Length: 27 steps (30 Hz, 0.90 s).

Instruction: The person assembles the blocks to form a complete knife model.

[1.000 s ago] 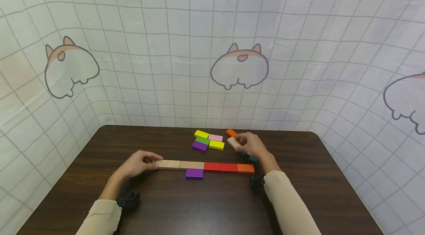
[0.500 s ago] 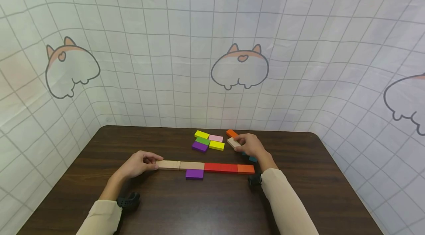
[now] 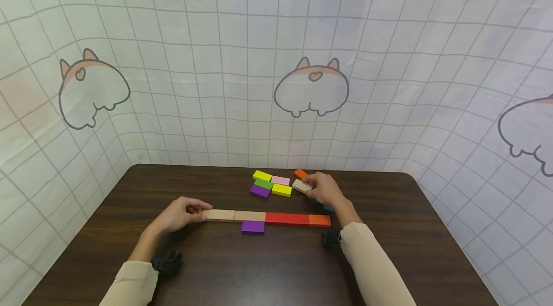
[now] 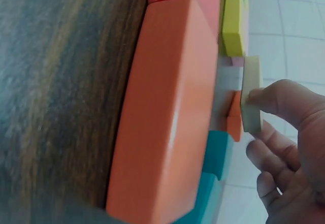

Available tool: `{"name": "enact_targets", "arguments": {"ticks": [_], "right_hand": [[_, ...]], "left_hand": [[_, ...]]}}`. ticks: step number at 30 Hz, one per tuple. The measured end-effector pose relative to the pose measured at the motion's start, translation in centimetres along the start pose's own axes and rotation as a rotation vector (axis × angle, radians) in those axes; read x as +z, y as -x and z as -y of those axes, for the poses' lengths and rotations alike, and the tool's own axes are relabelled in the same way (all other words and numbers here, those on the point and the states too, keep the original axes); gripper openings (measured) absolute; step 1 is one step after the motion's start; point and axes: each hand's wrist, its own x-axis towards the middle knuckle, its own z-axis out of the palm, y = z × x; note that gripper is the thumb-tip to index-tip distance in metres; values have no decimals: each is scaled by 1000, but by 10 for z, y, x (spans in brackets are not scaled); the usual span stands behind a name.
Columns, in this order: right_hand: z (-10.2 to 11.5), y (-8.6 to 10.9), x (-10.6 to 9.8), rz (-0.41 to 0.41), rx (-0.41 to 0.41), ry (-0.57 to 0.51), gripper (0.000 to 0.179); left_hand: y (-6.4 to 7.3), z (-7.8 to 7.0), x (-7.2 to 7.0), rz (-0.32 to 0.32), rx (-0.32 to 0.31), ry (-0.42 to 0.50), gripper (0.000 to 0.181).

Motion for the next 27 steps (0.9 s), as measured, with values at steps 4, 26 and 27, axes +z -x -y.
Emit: {"name": "enact_targets", "arguments": {"ticks": [4,26,27], "right_hand": [[3,9,-4,-16,-46,-13,34],[33,80,0,39,-272,-149,40],[34,83,1,51,-279,-156,40]], "left_hand": [[0,0,0,-1,-1,1,23],[0,0,1,-8,-6,-6,23],[0,0,1,-8,-6,-7,23]]}}
